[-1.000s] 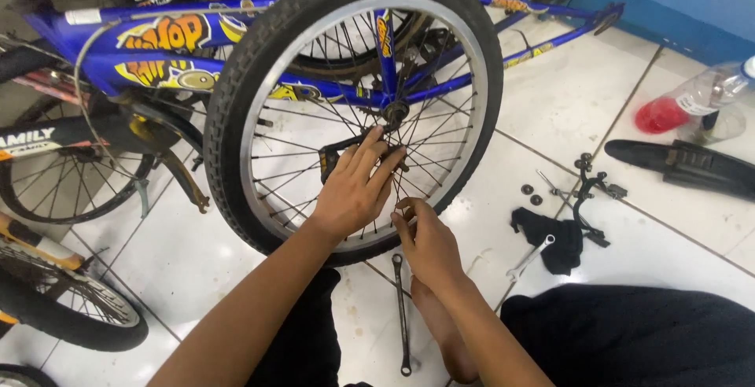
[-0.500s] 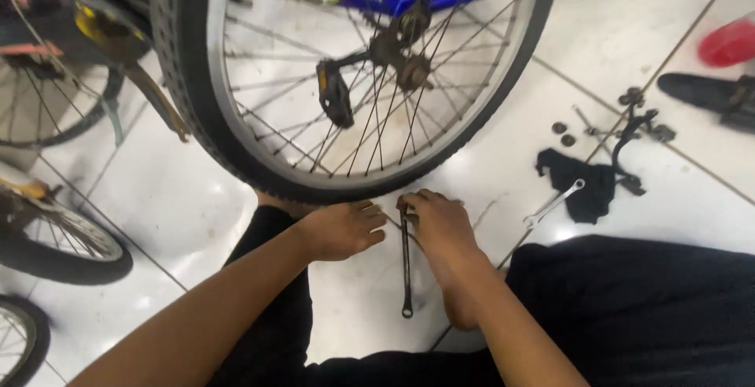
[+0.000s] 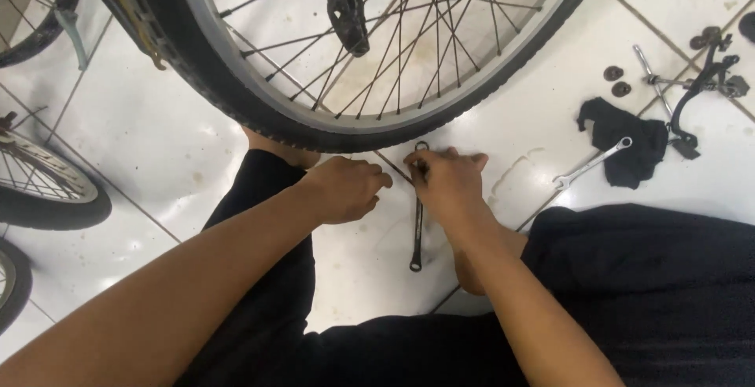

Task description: Repairing a bicycle by removing the rear wheel, adjusting the axle components, and tightening the nuts using a wrench.

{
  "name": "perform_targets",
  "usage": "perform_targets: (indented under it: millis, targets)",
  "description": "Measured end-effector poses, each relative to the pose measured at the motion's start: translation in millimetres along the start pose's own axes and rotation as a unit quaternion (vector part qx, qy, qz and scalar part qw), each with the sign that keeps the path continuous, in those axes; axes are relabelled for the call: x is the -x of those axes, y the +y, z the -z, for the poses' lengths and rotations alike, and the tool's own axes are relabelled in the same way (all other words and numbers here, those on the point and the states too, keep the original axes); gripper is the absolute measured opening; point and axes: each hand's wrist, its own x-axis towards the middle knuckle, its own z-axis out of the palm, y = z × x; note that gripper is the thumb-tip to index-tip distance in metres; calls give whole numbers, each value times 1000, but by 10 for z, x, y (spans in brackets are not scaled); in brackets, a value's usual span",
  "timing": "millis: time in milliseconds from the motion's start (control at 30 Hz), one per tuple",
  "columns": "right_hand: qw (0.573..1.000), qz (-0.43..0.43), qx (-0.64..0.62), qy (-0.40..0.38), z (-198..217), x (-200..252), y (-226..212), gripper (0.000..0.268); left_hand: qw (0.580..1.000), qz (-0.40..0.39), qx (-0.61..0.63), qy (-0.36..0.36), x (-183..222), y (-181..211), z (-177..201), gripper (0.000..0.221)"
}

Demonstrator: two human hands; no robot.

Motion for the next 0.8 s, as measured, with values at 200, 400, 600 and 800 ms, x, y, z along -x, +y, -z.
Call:
perform_targets:
  millis: [200, 400, 600, 800]
  targets:
    - [950, -121, -272, 94, 210, 96, 200, 15, 943, 82, 321, -15, -74, 177, 44, 63]
    - [866, -91, -442, 217, 447, 155, 514, 20, 908, 96, 407, -21, -321, 291, 38, 44]
    - [783, -182, -514, 298, 738, 245, 923, 23, 826, 96, 555, 11, -568, 608, 385, 60]
    - [798, -203, -502, 265, 779, 380, 1422, 37, 874, 144, 454, 95, -810, 816, 882, 41]
